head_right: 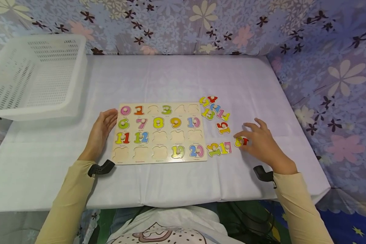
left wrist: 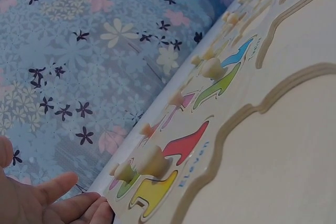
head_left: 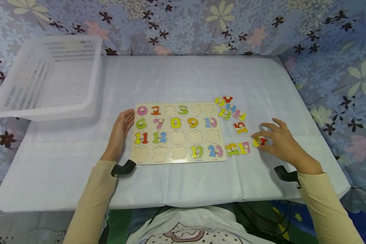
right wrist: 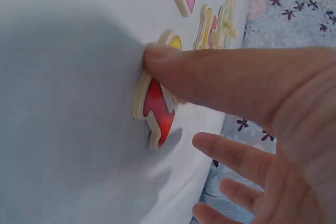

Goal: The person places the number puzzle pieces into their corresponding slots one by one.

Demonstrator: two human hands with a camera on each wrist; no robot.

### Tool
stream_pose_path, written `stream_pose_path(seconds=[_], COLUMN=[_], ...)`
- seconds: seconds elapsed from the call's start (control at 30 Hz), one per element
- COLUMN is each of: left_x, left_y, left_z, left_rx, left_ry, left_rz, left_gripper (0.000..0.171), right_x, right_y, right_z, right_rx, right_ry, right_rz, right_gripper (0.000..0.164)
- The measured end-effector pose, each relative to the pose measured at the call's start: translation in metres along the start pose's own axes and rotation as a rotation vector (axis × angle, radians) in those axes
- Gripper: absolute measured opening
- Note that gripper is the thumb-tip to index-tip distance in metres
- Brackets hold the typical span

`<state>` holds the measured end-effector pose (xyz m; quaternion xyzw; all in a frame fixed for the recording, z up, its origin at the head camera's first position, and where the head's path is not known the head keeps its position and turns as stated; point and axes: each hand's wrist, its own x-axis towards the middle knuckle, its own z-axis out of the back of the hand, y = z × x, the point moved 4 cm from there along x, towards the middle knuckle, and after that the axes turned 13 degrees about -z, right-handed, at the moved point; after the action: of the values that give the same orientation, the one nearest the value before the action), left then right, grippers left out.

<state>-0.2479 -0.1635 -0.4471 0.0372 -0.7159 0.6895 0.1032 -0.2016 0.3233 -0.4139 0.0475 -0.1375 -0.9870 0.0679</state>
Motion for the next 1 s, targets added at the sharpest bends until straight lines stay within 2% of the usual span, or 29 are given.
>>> stream_pose_path(seconds=[0.17, 0.27, 0.33, 0.43, 0.5, 0.63, 0.77, 1.0], left_x=[0.000, 0.000, 0.000, 0.000, 0.000, 0.000, 0.000, 0.001], left_y=[0.000, 0.001, 0.002, 0.002, 0.003, 0.002, 0.002, 0.003], left_z=[-0.001, -0.001, -0.001, 0.000, 0.001, 0.001, 0.002, 0.001], left_rx=[-0.005, 0.010, 0.019, 0.025, 0.027, 0.035, 0.030, 0.025], left_ry=[0.000, 0.002, 0.006, 0.009, 0.009, 0.009, 0.011, 0.003], left_rz=[-0.001, 0.000, -0.002, -0.003, -0.002, 0.002, 0.002, 0.009], left_gripper=[0.064, 0.064, 0.064, 0.065, 0.065, 0.067, 0.067, 0.065], right_x=[-0.002, -0.006, -0.008, -0.012, -0.013, -0.015, -0.014, -0.012], right_y=[-0.007, -0.013, -0.017, -0.022, -0.025, -0.025, -0.024, -0.023], right_z=[0.005, 0.010, 0.012, 0.014, 0.013, 0.009, 0.007, 0.008], right_rx=[-0.081, -0.145, -0.147, -0.101, -0.068, -0.046, -0.050, -0.073], right_ry=[-0.105, -0.155, -0.146, -0.083, -0.032, 0.040, 0.035, -0.011], right_rz=[-0.068, -0.101, -0.132, -0.150, -0.135, -0.054, -0.026, -0.037], right_gripper=[0.030, 0.035, 0.039, 0.035, 0.038, 0.054, 0.049, 0.044])
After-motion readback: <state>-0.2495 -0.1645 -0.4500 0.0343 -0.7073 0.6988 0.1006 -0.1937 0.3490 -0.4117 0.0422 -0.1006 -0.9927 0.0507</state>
